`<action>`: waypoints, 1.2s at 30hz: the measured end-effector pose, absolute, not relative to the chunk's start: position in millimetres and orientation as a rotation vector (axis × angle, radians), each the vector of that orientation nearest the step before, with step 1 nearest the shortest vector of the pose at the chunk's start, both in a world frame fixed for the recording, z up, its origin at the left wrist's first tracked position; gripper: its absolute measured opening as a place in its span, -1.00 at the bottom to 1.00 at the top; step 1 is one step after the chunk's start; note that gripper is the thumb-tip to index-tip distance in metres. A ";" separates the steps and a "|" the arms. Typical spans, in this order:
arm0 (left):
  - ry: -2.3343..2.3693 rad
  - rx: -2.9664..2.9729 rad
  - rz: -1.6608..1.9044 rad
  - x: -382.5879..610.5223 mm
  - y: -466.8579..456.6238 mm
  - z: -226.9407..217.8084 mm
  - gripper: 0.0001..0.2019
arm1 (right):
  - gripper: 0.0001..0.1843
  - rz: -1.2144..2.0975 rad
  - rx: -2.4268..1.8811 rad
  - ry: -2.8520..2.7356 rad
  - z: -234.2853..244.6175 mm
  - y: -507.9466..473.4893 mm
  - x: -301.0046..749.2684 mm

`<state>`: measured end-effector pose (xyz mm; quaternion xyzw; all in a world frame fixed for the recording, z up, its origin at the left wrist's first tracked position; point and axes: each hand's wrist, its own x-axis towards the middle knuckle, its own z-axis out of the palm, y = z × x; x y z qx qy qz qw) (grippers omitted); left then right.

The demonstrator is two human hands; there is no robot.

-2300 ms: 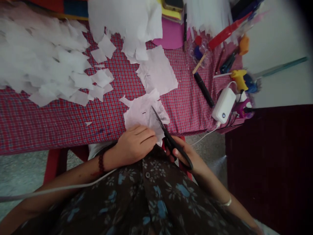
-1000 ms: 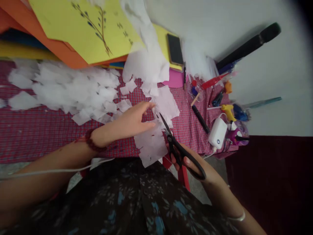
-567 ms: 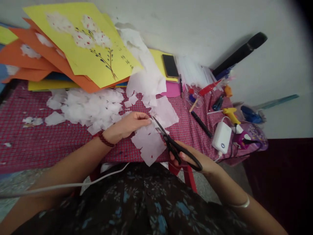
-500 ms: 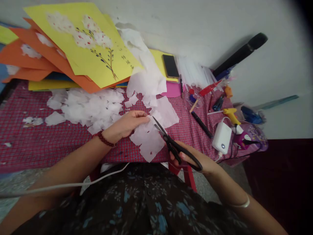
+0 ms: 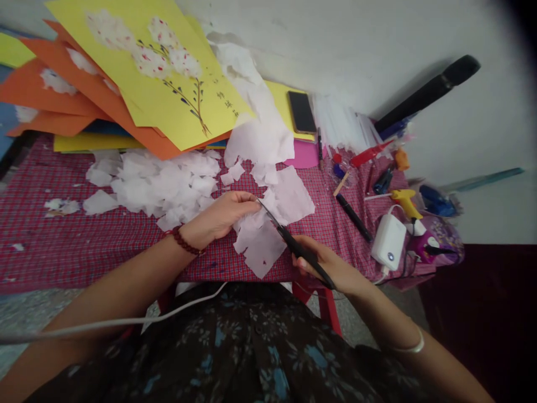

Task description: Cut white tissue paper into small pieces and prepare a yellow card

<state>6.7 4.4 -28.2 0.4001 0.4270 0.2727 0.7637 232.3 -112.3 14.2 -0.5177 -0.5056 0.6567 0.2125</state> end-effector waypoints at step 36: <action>0.701 1.186 0.698 13.4 -17.3 -18.0 -0.60 | -0.46 1.732 -1.237 -1.270 12.0 -125.3 221.1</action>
